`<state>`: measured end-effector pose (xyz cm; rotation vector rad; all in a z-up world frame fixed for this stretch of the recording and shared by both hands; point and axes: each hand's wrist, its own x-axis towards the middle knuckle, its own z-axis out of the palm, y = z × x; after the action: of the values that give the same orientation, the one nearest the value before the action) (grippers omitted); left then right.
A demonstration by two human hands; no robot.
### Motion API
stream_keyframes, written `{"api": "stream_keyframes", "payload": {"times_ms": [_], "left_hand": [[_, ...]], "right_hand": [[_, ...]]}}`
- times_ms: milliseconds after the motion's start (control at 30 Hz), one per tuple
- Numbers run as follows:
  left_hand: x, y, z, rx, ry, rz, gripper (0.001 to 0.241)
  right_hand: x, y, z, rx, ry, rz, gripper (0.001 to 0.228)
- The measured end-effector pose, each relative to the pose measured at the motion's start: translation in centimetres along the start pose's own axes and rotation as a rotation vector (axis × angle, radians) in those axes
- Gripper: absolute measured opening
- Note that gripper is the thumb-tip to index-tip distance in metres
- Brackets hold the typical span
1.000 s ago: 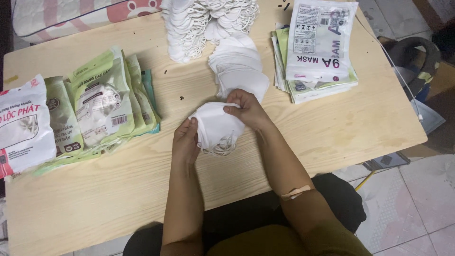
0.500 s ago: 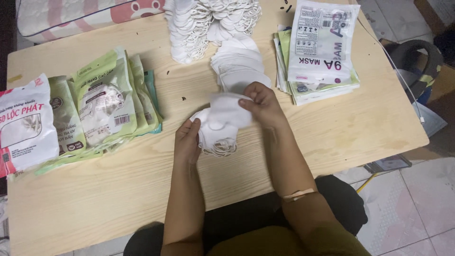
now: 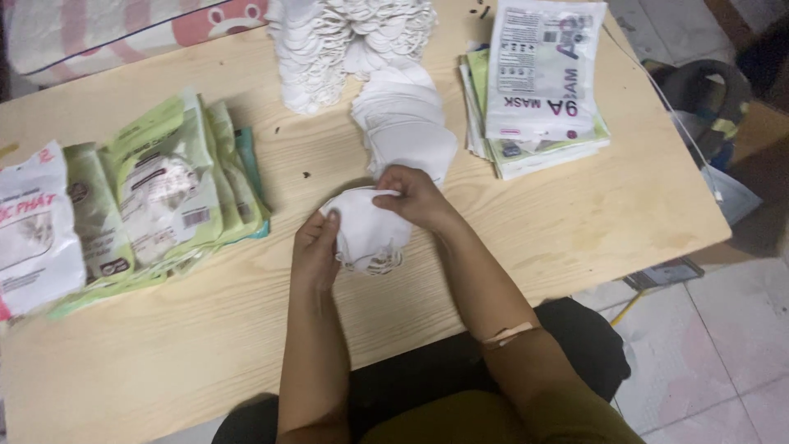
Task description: Manually inserting individual face masks into plastic packaging bags on a table
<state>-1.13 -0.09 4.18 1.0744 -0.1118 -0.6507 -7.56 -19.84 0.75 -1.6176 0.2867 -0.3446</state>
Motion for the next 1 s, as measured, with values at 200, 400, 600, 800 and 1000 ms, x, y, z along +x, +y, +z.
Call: {"api": "stream_keyframes", "payload": {"times_ms": [200, 400, 600, 800, 1000], "left_hand": [[0.8, -1.7, -1.8, 0.049, 0.076, -0.021, 0.018], [0.7, -3.0, -2.2, 0.007, 0.063, 0.026, 0.020], [-0.7, -0.6, 0.4, 0.065, 0.053, 0.044, 0.017], [0.0, -1.6, -0.6, 0.070, 0.062, 0.066, 0.017], [-1.1, 0.0, 1.9, 0.110, 0.105, 0.068, 0.021]], "right_hand": [[0.3, -0.4, -2.8, -0.302, 0.414, -0.114, 0.017], [0.8, 2.1, -6.2, -0.970, 0.463, -0.056, 0.078], [1.4, 4.1, -6.5, -1.019, 0.579, -0.293, 0.075], [0.9, 0.7, -4.9, -0.400, 0.662, -0.273, 0.017], [-1.1, -3.9, -3.2, 0.117, 0.455, -0.194, 0.032]]}}
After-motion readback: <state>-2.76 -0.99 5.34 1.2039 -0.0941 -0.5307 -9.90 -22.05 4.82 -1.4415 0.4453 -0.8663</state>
